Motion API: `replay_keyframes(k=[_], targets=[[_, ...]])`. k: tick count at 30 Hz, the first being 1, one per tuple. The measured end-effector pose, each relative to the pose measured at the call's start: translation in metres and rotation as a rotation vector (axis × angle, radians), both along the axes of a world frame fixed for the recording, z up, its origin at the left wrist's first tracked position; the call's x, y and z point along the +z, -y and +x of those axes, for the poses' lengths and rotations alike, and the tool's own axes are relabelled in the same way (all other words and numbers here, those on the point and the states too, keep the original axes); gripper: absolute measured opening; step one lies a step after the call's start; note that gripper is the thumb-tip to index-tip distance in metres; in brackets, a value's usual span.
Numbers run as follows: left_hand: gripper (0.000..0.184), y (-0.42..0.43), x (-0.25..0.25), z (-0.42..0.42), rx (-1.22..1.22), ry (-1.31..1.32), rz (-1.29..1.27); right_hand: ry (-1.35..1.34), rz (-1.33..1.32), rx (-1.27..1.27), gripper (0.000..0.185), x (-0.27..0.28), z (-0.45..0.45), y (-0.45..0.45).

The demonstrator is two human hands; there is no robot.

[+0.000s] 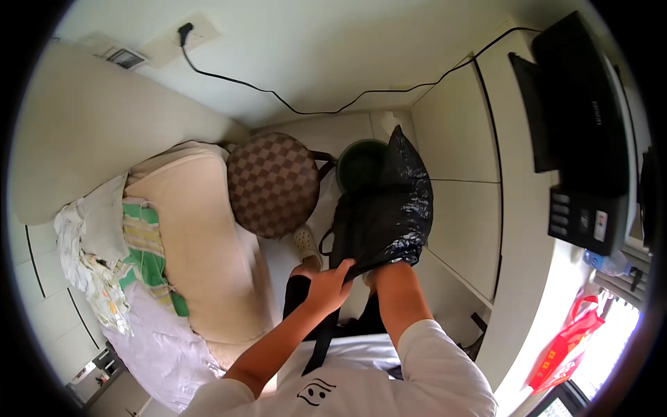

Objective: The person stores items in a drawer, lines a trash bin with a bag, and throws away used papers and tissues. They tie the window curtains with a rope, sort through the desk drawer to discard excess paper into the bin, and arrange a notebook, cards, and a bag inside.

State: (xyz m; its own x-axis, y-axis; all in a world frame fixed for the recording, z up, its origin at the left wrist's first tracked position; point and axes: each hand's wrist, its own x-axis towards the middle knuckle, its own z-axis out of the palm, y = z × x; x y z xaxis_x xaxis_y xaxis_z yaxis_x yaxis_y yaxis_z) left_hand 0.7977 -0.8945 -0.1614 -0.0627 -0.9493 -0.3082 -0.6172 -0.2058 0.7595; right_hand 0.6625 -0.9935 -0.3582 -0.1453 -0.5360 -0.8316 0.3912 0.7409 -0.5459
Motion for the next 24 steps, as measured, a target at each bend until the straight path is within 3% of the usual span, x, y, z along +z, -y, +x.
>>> replay_keyframes(k=[6, 10, 12, 14, 24], targets=[[0.032, 0.049, -0.095, -0.005, 0.22, 0.008, 0.067, -0.321, 0.014, 0.455, 0.035, -0.116, -0.012, 0.061], [0.031, 0.066, -0.159, -0.011, 0.146, 0.028, -0.072, -0.547, 0.034, 0.809, 0.036, -0.196, -0.021, 0.079], [0.028, 0.079, -0.184, -0.01, 0.078, 0.049, -0.001, -0.646, 0.043, 0.98, 0.036, -0.232, -0.027, 0.085], [0.019, 0.096, -0.21, -0.003, 0.064, 0.08, -0.152, -0.72, 0.047, 1.135, 0.036, -0.266, -0.028, 0.09], [0.014, 0.117, -0.271, 0.018, 0.073, 0.097, -0.138, -0.872, 0.081, 1.686, 0.038, -0.389, -0.023, 0.107]])
